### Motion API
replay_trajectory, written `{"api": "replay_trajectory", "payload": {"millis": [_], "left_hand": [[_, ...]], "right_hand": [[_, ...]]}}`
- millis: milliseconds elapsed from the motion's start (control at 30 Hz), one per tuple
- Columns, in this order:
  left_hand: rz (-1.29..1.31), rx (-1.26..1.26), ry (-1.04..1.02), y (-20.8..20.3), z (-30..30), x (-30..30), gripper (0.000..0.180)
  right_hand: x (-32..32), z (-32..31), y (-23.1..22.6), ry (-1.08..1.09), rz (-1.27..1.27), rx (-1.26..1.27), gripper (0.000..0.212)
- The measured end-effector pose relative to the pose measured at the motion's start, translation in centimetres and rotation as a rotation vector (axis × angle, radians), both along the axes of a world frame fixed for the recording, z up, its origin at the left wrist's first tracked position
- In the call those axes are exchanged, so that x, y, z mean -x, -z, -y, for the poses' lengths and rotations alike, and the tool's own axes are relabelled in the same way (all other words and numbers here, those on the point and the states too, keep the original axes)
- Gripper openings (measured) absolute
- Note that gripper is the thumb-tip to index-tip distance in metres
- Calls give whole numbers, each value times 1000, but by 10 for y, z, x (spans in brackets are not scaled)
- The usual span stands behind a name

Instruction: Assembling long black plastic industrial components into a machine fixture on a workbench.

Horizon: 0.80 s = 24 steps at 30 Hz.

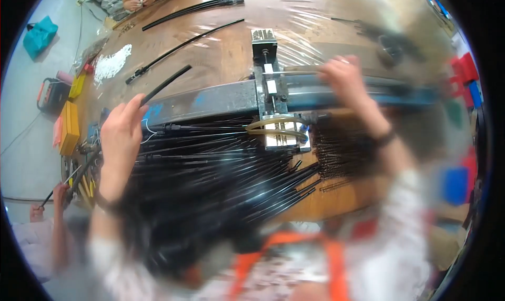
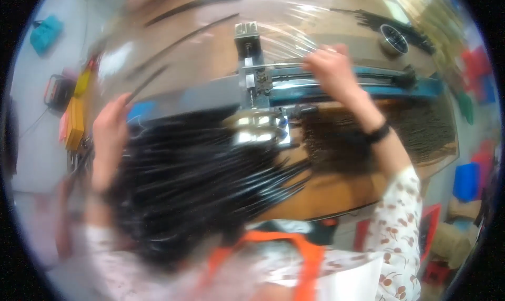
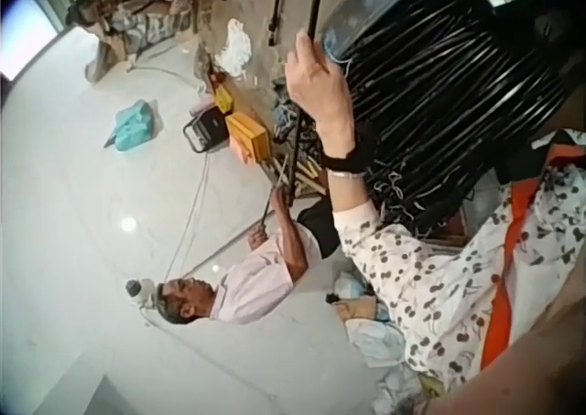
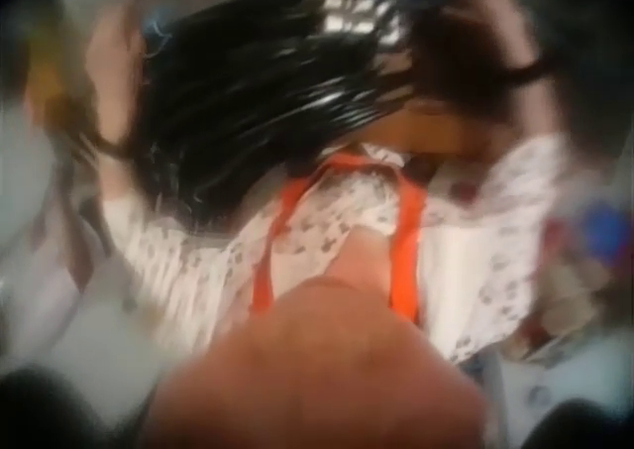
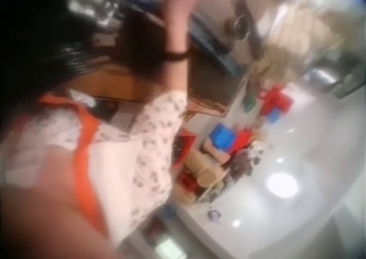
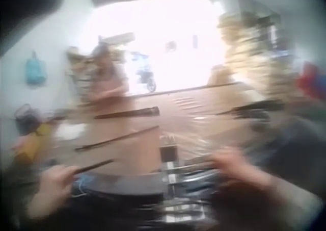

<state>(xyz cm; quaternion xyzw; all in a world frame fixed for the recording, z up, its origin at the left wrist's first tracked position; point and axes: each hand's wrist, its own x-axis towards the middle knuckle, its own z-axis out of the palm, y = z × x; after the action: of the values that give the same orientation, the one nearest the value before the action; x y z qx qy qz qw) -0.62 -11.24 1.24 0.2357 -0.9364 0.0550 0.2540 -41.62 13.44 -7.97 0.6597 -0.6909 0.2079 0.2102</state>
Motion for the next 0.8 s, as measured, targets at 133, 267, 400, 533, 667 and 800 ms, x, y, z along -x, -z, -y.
{"api": "replay_trajectory", "payload": {"millis": [133,267,400,533,667,800], "left_hand": [[68,10,191,26,-12,56,14],[79,-137,407,55,-29,151,10],[95,-299,318,68,-36,150,25],[152,-361,313,71,-33,151,25],[30,-408,353,77,-29,158,19],[-167,-442,376,94,-33,164,14]], "right_hand": [[55,-85,-3,236,-113,82,7],[95,-128,13,272,-48,50,4],[100,-136,26,268,-19,46,5],[94,-132,29,259,81,64,6],[102,-131,34,365,122,16,7],[97,-130,34,394,163,35,7]]}}
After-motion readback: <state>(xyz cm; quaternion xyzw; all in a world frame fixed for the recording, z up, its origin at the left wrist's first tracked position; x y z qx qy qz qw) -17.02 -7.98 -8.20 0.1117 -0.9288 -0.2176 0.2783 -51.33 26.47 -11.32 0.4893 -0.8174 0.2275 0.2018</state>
